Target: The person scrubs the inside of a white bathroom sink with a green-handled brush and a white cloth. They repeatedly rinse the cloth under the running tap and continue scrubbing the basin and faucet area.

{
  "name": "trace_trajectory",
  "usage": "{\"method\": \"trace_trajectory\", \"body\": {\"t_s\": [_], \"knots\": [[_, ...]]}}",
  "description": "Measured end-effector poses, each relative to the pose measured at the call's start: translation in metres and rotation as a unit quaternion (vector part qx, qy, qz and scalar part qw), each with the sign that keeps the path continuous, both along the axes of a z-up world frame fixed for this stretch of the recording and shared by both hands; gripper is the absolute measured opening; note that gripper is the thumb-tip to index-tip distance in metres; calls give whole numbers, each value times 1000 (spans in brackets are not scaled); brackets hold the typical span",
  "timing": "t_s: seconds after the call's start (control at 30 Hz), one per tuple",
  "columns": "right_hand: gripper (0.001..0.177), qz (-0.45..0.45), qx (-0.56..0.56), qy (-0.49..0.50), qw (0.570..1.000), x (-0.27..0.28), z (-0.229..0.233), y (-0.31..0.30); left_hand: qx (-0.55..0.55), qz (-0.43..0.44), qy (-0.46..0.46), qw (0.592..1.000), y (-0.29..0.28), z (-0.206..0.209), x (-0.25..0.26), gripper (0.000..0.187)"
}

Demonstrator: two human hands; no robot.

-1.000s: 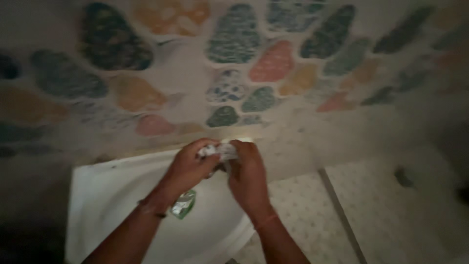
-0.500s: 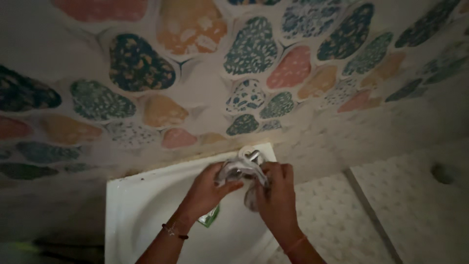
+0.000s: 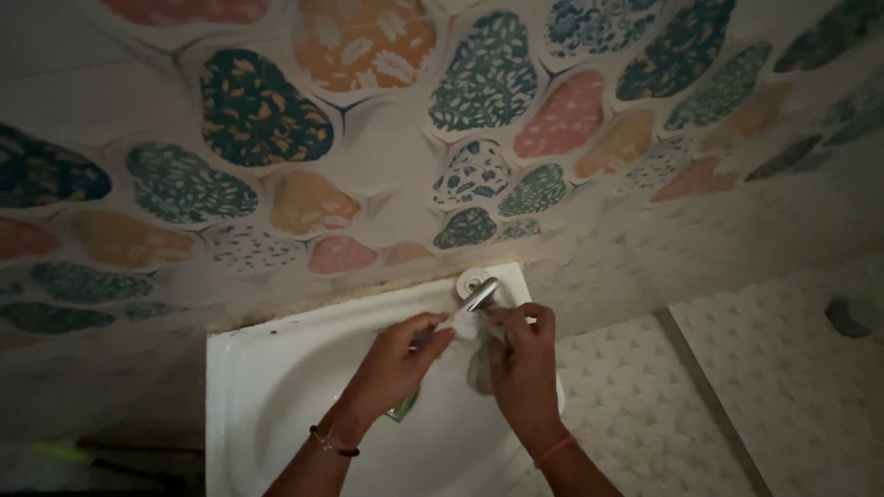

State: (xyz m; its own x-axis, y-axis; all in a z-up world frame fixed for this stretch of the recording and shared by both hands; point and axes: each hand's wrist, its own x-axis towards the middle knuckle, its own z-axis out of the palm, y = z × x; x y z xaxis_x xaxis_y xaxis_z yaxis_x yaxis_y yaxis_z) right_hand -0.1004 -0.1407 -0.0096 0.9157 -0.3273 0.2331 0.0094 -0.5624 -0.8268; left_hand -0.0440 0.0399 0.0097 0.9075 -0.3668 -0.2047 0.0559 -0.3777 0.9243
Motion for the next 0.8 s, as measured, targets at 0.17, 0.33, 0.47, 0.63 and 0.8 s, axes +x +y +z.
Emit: {"method": "trace_trajectory", "body": {"t_s": [0.17,0.33,0.47,0.63,0.8], "knots": [[41,39,-6,-40,998,-10,-14,11,-27,-19,-40,999,-2,-13,2,22],[65,93,-155,-9,984,-10,-12,7,-2,-22,-53,998,-6,-3,5,23],[68,107,-148,121,976,-4,8,-3,-3,28,-21,999,-9,3,0,42],[69,138,-143,134,971,-12,9,18,-70,2,65,995,0,-9,-3,54],[57,111,-204,129,964,9,7,2,-25,-25,-25,999,5,-25,0,47]]}}
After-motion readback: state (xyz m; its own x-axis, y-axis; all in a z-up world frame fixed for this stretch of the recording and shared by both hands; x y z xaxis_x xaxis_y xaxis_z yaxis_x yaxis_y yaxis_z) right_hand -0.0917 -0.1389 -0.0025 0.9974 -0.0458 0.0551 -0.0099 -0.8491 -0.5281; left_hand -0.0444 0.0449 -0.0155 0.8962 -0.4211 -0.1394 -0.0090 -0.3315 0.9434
